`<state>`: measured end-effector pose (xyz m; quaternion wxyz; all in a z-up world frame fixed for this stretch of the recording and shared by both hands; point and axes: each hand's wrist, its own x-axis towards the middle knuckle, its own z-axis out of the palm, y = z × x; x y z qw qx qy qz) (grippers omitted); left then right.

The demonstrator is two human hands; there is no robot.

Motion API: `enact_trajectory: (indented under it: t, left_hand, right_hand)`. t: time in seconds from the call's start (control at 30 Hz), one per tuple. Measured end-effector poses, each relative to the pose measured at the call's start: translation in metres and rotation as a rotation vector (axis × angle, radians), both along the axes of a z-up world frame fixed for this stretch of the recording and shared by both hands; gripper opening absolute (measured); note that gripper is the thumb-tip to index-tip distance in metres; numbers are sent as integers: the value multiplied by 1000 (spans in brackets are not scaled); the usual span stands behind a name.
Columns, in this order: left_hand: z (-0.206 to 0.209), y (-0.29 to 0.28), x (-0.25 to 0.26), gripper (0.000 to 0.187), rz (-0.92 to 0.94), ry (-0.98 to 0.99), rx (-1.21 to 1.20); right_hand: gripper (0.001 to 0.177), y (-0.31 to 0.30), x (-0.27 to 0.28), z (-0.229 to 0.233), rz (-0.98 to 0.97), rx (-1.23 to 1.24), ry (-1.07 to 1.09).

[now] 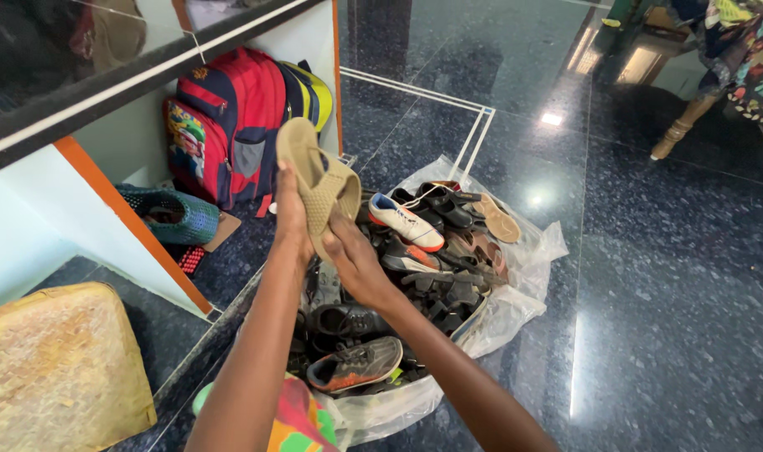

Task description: The person organizes a pile of shoes by picking up pairs, placing them on a shelf, and tying the laces of a white sneaker. The person handles blue sneakers, brown sandals, red sandals, beige flip-flops, and a white sneaker.

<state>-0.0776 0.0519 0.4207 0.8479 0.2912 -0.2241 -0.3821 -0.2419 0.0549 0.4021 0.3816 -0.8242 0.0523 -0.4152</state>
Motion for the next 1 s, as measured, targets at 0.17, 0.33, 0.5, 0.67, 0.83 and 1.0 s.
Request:
enact_trajectory:
  t: [0.17,0.33,0.5,0.67,0.83,1.0]
  left_hand:
    - [39,18,5,73,-93,-44,-26]
    - [88,41,-6,73,-117,-273,43]
    - [96,31,-1,71,-24,-615,61]
    - [92,26,3,70,-103,-396,-70]
    - [120,44,16,71,-52,-366,-176]
    - [145,62,42,62,26,-378,-192]
  right_hand:
    - [41,-15,-19,24,-91,24,-81]
    - [43,-52,-11,72,-374,278,-482]
    - [59,-44,4,134,-174,-205,-144]
    - [70,-39,50,157,-247,-561,149]
    - [73,-58,105,195,-374,-613,175]
    - [62,-39,138,207,-316,-336,-103]
